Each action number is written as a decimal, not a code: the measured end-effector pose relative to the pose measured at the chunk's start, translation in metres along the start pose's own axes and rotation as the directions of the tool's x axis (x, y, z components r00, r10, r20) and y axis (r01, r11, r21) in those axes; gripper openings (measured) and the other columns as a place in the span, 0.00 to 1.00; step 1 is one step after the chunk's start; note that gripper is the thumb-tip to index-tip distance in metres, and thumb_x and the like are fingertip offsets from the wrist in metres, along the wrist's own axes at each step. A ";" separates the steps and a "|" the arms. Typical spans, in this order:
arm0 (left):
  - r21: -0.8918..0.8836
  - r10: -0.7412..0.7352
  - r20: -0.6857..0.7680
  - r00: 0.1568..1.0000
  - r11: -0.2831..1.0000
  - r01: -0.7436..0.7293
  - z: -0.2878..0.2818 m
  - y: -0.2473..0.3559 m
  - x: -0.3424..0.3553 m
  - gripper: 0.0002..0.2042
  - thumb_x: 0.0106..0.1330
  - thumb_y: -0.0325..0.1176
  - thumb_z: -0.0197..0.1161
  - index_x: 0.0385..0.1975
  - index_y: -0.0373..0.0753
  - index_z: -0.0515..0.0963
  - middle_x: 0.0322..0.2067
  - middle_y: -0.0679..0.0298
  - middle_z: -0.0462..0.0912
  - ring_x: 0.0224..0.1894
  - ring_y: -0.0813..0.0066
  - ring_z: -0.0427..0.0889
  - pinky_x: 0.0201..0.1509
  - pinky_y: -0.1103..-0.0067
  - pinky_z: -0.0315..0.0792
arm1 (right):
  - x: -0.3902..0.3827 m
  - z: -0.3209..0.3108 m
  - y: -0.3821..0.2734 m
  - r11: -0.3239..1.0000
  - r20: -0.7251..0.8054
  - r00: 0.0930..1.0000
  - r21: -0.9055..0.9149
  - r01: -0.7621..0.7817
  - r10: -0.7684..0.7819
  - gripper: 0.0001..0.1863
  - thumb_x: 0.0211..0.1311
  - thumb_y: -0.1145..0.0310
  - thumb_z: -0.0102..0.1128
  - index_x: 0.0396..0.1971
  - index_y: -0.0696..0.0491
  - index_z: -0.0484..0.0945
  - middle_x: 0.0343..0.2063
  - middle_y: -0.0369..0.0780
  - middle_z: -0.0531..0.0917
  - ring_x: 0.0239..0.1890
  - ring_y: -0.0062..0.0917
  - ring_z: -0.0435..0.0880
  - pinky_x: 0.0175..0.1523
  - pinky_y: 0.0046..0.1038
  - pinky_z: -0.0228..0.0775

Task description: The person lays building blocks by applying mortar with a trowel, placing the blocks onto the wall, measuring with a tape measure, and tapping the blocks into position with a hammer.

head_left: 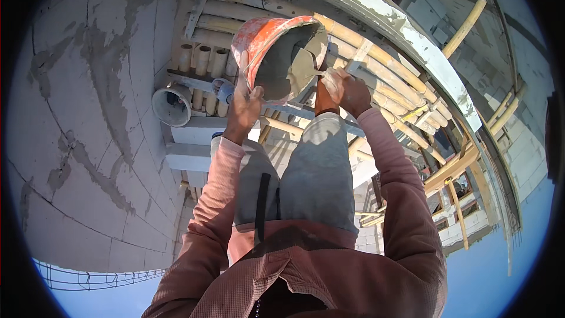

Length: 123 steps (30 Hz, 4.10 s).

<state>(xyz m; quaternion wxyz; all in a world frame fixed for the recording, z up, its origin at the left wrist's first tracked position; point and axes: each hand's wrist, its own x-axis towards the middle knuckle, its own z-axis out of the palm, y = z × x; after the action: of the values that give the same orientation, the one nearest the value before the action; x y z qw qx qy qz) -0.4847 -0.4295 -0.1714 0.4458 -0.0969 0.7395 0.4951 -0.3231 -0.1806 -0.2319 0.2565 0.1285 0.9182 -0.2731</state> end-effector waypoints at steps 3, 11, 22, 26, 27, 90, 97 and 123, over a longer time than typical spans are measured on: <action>0.095 0.132 0.040 0.990 0.986 -0.135 -0.012 0.017 -0.007 0.31 0.64 0.24 0.49 0.70 0.38 0.58 0.52 0.61 0.74 0.45 0.84 0.71 0.47 0.85 0.70 | 0.008 0.008 0.001 0.999 0.062 0.998 0.043 0.009 -0.011 0.21 0.67 0.50 0.54 0.53 0.46 0.78 0.49 0.42 0.82 0.40 0.41 0.85 0.44 0.40 0.79; 0.049 -0.057 0.005 0.998 0.997 0.056 -0.030 0.032 -0.021 0.18 0.65 0.27 0.51 0.55 0.34 0.63 0.31 0.62 0.74 0.32 0.76 0.75 0.38 0.77 0.74 | -0.047 -0.005 0.043 0.968 -0.080 0.993 0.228 0.106 -0.090 0.26 0.51 0.51 0.72 0.50 0.45 0.81 0.50 0.42 0.83 0.48 0.41 0.85 0.50 0.40 0.79; -0.394 -0.118 -0.043 0.992 0.915 0.092 0.019 0.013 -0.021 0.31 0.65 0.27 0.52 0.71 0.43 0.58 0.33 0.64 0.75 0.28 0.80 0.75 0.33 0.80 0.74 | -0.001 -0.069 0.027 0.927 -0.143 0.971 0.299 0.227 -0.192 0.25 0.41 0.63 0.73 0.45 0.48 0.83 0.48 0.42 0.84 0.48 0.38 0.84 0.51 0.36 0.75; -0.476 -0.149 -0.074 0.986 0.874 0.096 0.034 0.008 -0.016 0.33 0.65 0.24 0.52 0.73 0.44 0.55 0.32 0.67 0.75 0.27 0.81 0.76 0.31 0.83 0.76 | 0.010 -0.192 0.018 0.893 -0.205 0.927 0.268 0.361 -0.314 0.19 0.45 0.74 0.65 0.42 0.55 0.80 0.36 0.43 0.81 0.38 0.37 0.83 0.44 0.31 0.75; -0.414 -0.197 -0.118 0.973 0.901 0.133 0.037 0.006 -0.021 0.33 0.65 0.24 0.52 0.72 0.44 0.55 0.33 0.68 0.74 0.28 0.83 0.75 0.31 0.83 0.76 | 0.021 -0.224 0.021 0.867 -0.298 0.883 0.240 0.436 -0.362 0.18 0.45 0.75 0.64 0.41 0.56 0.80 0.34 0.43 0.80 0.36 0.37 0.82 0.42 0.31 0.74; -0.651 -0.317 -0.319 0.893 0.758 0.036 0.028 0.027 -0.084 0.17 0.69 0.27 0.57 0.56 0.30 0.67 0.44 0.57 0.77 0.45 0.69 0.82 0.44 0.76 0.82 | 0.042 -0.148 -0.029 0.895 -0.059 0.898 0.072 0.440 -0.437 0.14 0.52 0.66 0.66 0.38 0.54 0.79 0.35 0.43 0.83 0.36 0.42 0.83 0.41 0.37 0.76; -0.687 -0.268 -0.237 0.934 0.726 0.034 0.030 0.020 -0.080 0.13 0.70 0.31 0.57 0.48 0.28 0.73 0.43 0.60 0.79 0.41 0.72 0.83 0.46 0.81 0.79 | 0.045 -0.185 -0.058 0.814 -0.122 0.867 0.301 0.497 -0.484 0.14 0.51 0.76 0.64 0.41 0.57 0.81 0.39 0.48 0.84 0.42 0.45 0.84 0.47 0.35 0.76; -0.772 -0.484 -0.295 0.824 0.629 0.092 0.078 -0.003 -0.084 0.15 0.63 0.26 0.53 0.50 0.34 0.70 0.30 0.69 0.72 0.27 0.84 0.71 0.30 0.84 0.72 | 0.356 -0.253 -0.026 0.749 0.354 0.919 -0.559 0.356 -0.173 0.30 0.65 0.35 0.50 0.48 0.47 0.79 0.45 0.46 0.84 0.48 0.46 0.83 0.52 0.46 0.74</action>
<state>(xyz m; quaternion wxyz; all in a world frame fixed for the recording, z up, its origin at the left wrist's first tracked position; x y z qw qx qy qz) -0.3899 -0.3919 -0.1189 0.2486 -0.5058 0.5387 0.6262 -0.7317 -0.0243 -0.2314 0.3697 -0.1345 0.9193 -0.0096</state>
